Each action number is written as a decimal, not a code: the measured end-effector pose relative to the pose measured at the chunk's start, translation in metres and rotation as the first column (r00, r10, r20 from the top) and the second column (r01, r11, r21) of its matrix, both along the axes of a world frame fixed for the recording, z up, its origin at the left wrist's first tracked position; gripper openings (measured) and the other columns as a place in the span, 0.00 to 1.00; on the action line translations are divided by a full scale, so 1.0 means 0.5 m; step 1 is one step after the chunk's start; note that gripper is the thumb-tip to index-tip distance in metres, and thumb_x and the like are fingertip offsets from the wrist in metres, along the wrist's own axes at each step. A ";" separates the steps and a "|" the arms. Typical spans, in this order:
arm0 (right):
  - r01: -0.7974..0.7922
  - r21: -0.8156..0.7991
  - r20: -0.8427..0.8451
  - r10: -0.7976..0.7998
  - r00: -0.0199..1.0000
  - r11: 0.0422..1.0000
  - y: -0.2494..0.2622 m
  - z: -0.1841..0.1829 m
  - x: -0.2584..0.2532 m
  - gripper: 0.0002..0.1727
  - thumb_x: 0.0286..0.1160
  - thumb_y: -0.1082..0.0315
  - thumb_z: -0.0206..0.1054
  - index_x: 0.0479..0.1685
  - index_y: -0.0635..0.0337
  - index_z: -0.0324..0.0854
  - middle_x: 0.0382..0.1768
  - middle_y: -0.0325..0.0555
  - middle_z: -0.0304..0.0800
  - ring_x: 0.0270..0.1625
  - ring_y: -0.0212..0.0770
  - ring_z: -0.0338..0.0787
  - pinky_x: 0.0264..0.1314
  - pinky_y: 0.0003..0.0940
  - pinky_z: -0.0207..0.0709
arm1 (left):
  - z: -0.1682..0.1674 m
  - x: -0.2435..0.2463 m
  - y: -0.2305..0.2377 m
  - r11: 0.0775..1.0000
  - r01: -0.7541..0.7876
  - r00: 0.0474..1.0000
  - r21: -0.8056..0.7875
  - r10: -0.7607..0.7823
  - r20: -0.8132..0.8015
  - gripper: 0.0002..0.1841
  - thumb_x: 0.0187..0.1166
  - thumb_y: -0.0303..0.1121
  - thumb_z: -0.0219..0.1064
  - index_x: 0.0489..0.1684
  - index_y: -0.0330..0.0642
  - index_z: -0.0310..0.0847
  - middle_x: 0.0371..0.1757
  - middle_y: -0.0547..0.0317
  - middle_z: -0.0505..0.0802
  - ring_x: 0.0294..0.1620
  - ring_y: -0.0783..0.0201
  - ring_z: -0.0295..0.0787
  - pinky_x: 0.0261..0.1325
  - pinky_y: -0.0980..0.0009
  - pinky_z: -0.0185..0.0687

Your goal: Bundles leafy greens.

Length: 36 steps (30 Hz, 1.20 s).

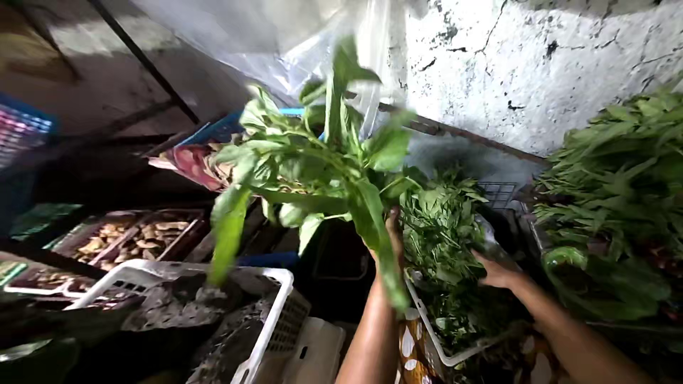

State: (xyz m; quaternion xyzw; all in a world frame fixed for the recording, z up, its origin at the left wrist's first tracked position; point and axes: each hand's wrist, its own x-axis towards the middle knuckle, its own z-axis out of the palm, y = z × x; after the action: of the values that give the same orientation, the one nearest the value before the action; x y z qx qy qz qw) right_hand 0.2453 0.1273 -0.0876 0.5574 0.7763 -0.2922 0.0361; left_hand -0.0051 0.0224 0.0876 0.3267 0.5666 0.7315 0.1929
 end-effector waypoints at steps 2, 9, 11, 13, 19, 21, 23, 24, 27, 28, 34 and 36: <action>0.070 0.115 -0.119 -0.057 0.991 0.991 -0.012 0.075 -0.015 0.35 0.82 0.58 0.65 0.91 0.46 0.63 0.80 0.60 0.77 0.80 0.65 0.77 0.80 0.71 0.65 | 0.010 -0.001 -0.004 0.988 0.035 0.995 -0.152 -0.050 -0.091 0.11 0.82 0.37 0.71 0.49 0.38 0.85 0.30 0.59 0.89 0.25 0.67 0.83 0.32 0.65 0.83; 0.008 0.225 -0.623 0.138 0.770 0.974 -0.107 0.187 -0.186 0.23 0.90 0.57 0.56 0.70 0.65 0.81 0.62 0.58 0.89 0.69 0.49 0.87 0.77 0.49 0.77 | -0.051 0.070 0.021 0.949 0.153 0.973 -0.277 -0.194 -0.128 0.11 0.81 0.40 0.72 0.42 0.39 0.87 0.29 0.56 0.90 0.27 0.64 0.86 0.35 0.60 0.84; 0.040 0.244 -0.564 0.108 0.818 0.969 -0.117 0.112 -0.178 0.24 0.92 0.58 0.51 0.66 0.70 0.81 0.55 0.62 0.91 0.63 0.54 0.90 0.74 0.51 0.78 | -0.035 0.062 0.001 0.959 0.133 0.976 -0.251 -0.171 -0.138 0.12 0.82 0.42 0.71 0.44 0.42 0.87 0.30 0.55 0.90 0.26 0.63 0.85 0.33 0.60 0.84; 0.027 0.196 -0.427 0.060 0.902 0.980 -0.121 0.015 -0.129 0.28 0.94 0.56 0.49 0.73 0.73 0.76 0.63 0.66 0.88 0.72 0.60 0.84 0.83 0.54 0.69 | -0.017 0.039 -0.019 0.980 0.074 0.982 -0.187 -0.104 -0.160 0.12 0.82 0.44 0.71 0.43 0.44 0.85 0.27 0.57 0.87 0.22 0.65 0.80 0.27 0.63 0.79; 0.121 0.066 -0.205 -0.106 0.973 0.990 -0.107 -0.104 0.023 0.45 0.77 0.47 0.71 0.90 0.58 0.60 0.83 0.66 0.69 0.86 0.69 0.66 0.87 0.75 0.51 | 0.091 -0.029 -0.019 0.996 0.039 0.986 -0.074 -0.051 -0.161 0.07 0.79 0.32 0.72 0.41 0.37 0.86 0.31 0.61 0.90 0.30 0.71 0.87 0.39 0.68 0.86; 0.212 0.155 -0.467 -0.118 0.876 0.965 -0.092 -0.016 -0.009 0.36 0.82 0.53 0.66 0.86 0.62 0.65 0.81 0.62 0.73 0.85 0.58 0.72 0.88 0.58 0.63 | 0.076 -0.021 -0.006 0.985 0.123 0.976 -0.124 -0.143 -0.164 0.08 0.78 0.34 0.73 0.38 0.37 0.86 0.27 0.60 0.89 0.27 0.70 0.85 0.35 0.67 0.83; 0.206 0.097 -0.718 -0.075 0.692 0.974 -0.095 0.100 -0.066 0.28 0.89 0.57 0.56 0.82 0.65 0.69 0.79 0.58 0.76 0.82 0.49 0.76 0.85 0.47 0.70 | 0.055 0.002 0.009 0.971 0.184 0.966 -0.152 -0.207 -0.154 0.09 0.79 0.35 0.73 0.36 0.37 0.86 0.25 0.60 0.88 0.24 0.70 0.82 0.32 0.68 0.80; 0.135 0.061 -0.777 -0.038 0.628 0.989 -0.107 0.150 -0.090 0.29 0.90 0.56 0.53 0.83 0.63 0.68 0.79 0.55 0.77 0.83 0.46 0.76 0.85 0.44 0.71 | 0.045 0.016 0.014 0.963 0.210 0.962 -0.169 -0.234 -0.138 0.09 0.80 0.35 0.72 0.37 0.37 0.85 0.25 0.60 0.87 0.23 0.70 0.80 0.31 0.68 0.79; -0.049 -0.003 -0.781 0.028 0.624 0.999 -0.145 0.256 -0.137 0.27 0.89 0.54 0.57 0.80 0.59 0.69 0.64 0.50 0.87 0.65 0.40 0.87 0.70 0.44 0.81 | 0.020 0.049 0.024 0.943 0.273 0.957 -0.189 -0.286 -0.042 0.09 0.81 0.35 0.71 0.39 0.37 0.85 0.23 0.60 0.86 0.20 0.69 0.78 0.26 0.69 0.77; -0.058 -0.001 -0.768 0.037 0.639 0.998 -0.146 0.269 -0.146 0.21 0.90 0.55 0.57 0.71 0.59 0.74 0.46 0.47 0.90 0.46 0.38 0.91 0.53 0.40 0.87 | 0.013 0.052 0.028 0.943 0.285 0.957 -0.173 -0.290 -0.006 0.10 0.81 0.35 0.71 0.38 0.36 0.84 0.22 0.59 0.85 0.18 0.69 0.77 0.24 0.70 0.75; 0.025 0.146 -0.704 0.087 0.705 0.989 -0.109 0.348 -0.122 0.28 0.85 0.58 0.64 0.81 0.55 0.66 0.41 0.46 0.86 0.30 0.36 0.82 0.32 0.36 0.80 | -0.018 0.027 0.018 0.978 0.161 0.935 0.131 -0.193 0.297 0.08 0.83 0.30 0.68 0.40 0.33 0.81 0.21 0.59 0.87 0.14 0.72 0.77 0.17 0.78 0.73; 0.202 0.268 -0.704 0.048 0.709 0.942 -0.101 0.360 -0.127 0.25 0.88 0.62 0.59 0.81 0.59 0.65 0.47 0.49 0.87 0.37 0.38 0.86 0.40 0.38 0.84 | -0.053 0.036 0.010 0.981 0.081 0.889 0.175 -0.151 0.433 0.06 0.85 0.31 0.66 0.43 0.36 0.79 0.24 0.61 0.86 0.17 0.73 0.77 0.20 0.78 0.77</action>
State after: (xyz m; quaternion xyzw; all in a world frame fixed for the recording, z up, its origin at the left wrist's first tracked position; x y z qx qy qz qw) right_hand 0.1817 0.0768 0.0922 0.4350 0.7444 -0.3503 -0.3659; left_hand 0.0127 0.0273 0.0609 0.1983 0.4295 0.8148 0.3350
